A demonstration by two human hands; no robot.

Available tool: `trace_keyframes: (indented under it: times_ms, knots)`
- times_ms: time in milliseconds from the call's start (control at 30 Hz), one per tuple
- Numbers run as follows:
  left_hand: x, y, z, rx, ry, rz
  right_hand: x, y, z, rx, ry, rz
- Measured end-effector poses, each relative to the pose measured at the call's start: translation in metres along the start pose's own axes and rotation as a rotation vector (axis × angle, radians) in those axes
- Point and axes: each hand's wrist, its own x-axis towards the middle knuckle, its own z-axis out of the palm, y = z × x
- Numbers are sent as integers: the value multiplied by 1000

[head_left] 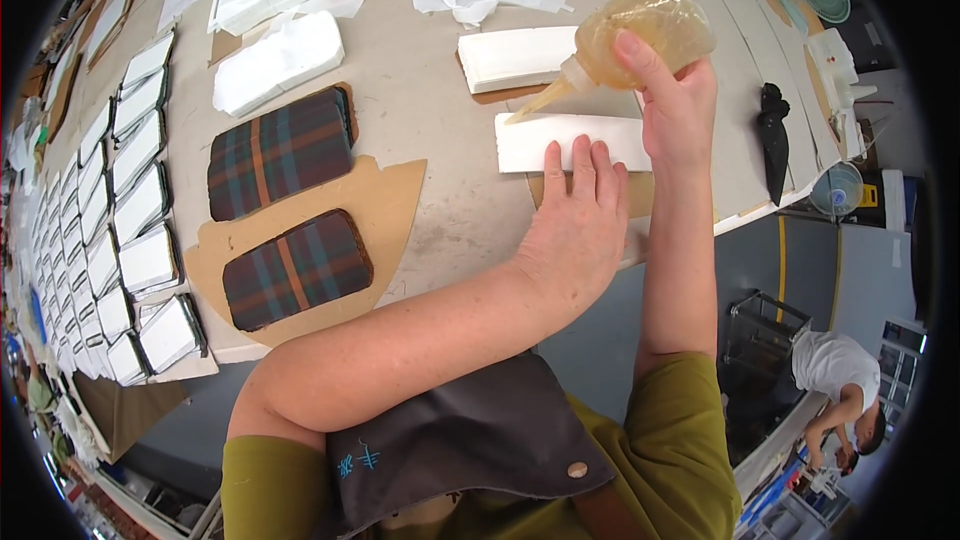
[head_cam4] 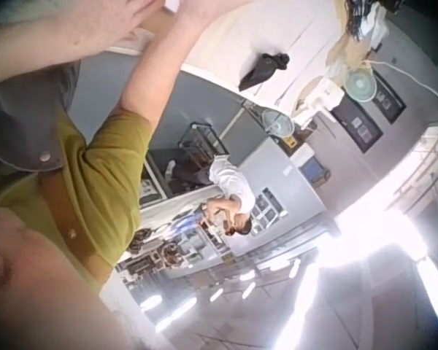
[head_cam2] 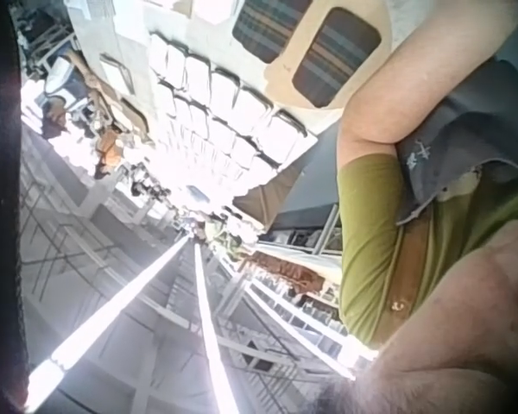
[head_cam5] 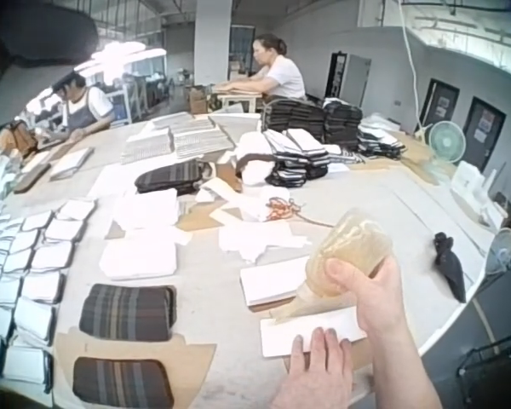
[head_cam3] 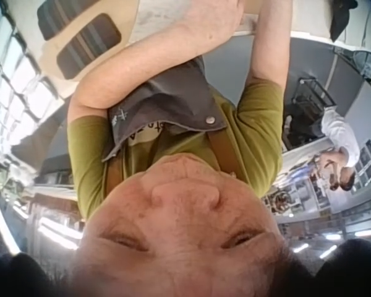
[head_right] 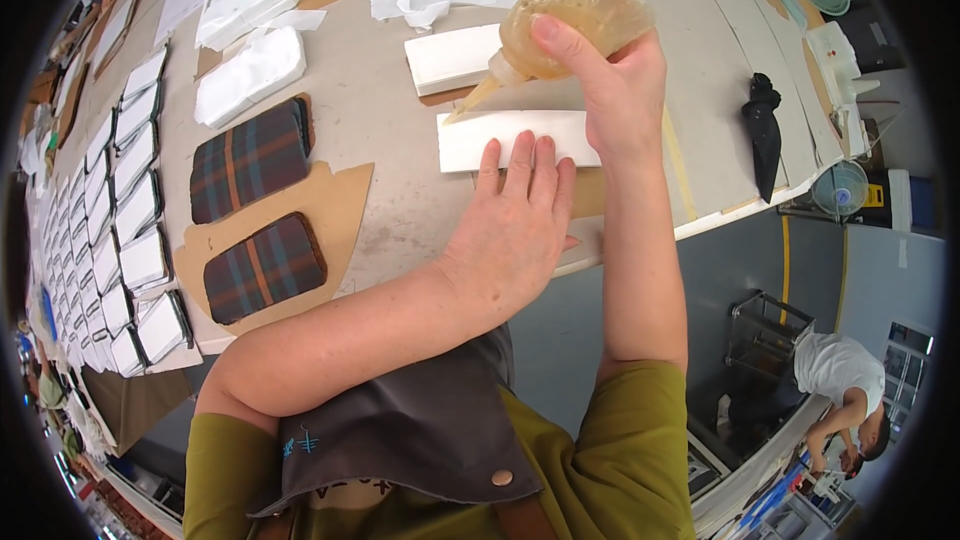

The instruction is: Applying lining and adhesive to leather pouch components.

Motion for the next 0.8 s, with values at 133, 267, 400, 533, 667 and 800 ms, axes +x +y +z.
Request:
trace_keyframes:
  times_ms: [133, 267, 400, 533, 667, 800]
  knots:
    - [0, -2, -1, 8, -34, 2, -17, -3, 3, -15, -57, 39]
    - [-1, -2, 0, 42, -54, 12, -23, -10, 5, 290, 5, 111]
    - [-4, -5, 4, -79, 13, 0, -13, -17, 3, 225, 112, -94]
    - [-5, -6, 2, -95, 4, 7, -14, -13, 21, -112, 81, -263]
    - [-5, -7, 3, -96, -10, 13, -15, -19, 17, -89, 114, -271]
    - [-10, -11, 8, -203, 8, -2, -15, -28, -6, -181, 102, -286]
